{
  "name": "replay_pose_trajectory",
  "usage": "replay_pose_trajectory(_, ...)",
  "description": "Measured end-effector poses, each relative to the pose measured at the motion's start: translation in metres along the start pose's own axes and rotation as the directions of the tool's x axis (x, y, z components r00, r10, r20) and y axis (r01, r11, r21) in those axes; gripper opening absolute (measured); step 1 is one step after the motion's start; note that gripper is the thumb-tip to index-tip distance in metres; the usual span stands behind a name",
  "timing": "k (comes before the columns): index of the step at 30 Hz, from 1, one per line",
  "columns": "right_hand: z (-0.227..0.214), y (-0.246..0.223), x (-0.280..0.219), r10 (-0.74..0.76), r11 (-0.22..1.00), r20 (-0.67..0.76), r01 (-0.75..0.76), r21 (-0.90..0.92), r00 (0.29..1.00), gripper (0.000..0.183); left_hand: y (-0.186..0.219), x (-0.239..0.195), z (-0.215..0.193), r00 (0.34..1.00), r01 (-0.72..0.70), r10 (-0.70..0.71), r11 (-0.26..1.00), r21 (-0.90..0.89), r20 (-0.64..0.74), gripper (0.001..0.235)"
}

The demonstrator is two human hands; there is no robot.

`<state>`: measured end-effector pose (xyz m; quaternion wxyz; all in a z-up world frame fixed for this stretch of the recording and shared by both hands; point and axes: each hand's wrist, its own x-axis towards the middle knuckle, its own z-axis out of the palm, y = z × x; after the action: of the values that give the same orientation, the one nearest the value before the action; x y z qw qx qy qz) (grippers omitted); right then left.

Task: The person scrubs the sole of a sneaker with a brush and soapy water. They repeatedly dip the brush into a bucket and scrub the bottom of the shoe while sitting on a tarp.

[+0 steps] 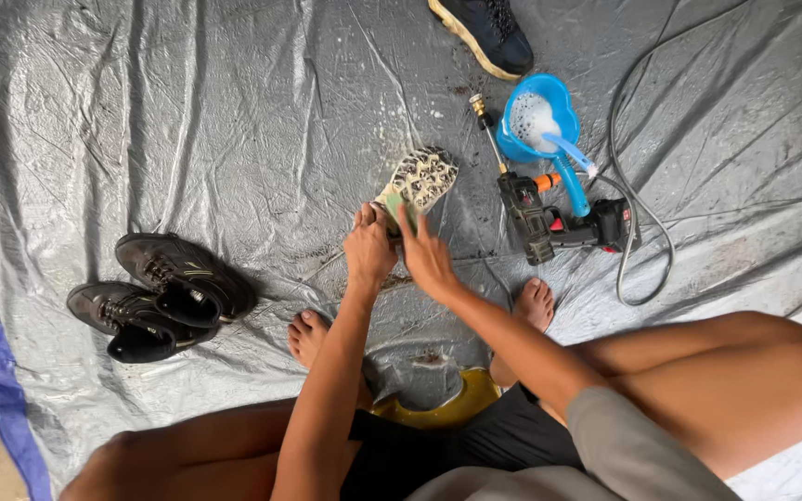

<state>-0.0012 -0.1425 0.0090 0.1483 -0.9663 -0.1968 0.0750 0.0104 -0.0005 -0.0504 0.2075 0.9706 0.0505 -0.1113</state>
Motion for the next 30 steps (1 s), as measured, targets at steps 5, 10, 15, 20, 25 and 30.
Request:
replay_pose_trajectory(5, 0.006, -0.003, 0.073, 0.030, 0.999, -0.060, -0.032, -0.029, 0.998, 0.072, 0.003, -0.009, -0.005, 1.000, 0.019, -0.019, 0.999, -0.048, -0.010, 0.081)
replay_pose_trajectory(10, 0.006, -0.004, -0.020, 0.035, 0.999, -0.059, -0.034, 0.005, 0.998, 0.072, 0.011, -0.021, -0.037, 1.000, 0.000, -0.002, 0.995, -0.100, -0.020, 0.078)
replay_pose_trajectory(15, -0.002, 0.004, 0.033, 0.132, 0.988, -0.057, -0.126, 0.092, 0.990, 0.064, 0.005, -0.011, -0.015, 1.000, -0.007, 0.007, 0.999, -0.034, 0.005, 0.087)
replay_pose_trajectory(20, 0.014, 0.002, 0.034, 0.061, 0.998, -0.124, -0.065, -0.025, 0.990, 0.066, 0.014, -0.021, -0.046, 0.999, -0.015, 0.011, 0.995, -0.102, -0.036, 0.081)
replay_pose_trajectory(25, 0.000, -0.005, -0.020, 0.104, 0.994, -0.052, -0.102, 0.044, 0.993, 0.071, 0.006, -0.011, -0.025, 0.998, -0.047, 0.044, 0.996, -0.071, -0.046, 0.079)
replay_pose_trajectory(30, 0.022, 0.017, 0.077, 0.129, 0.991, -0.019, -0.129, -0.019, 0.992, 0.064, -0.006, -0.004, -0.012, 0.998, -0.061, 0.061, 0.997, -0.038, -0.012, 0.072)
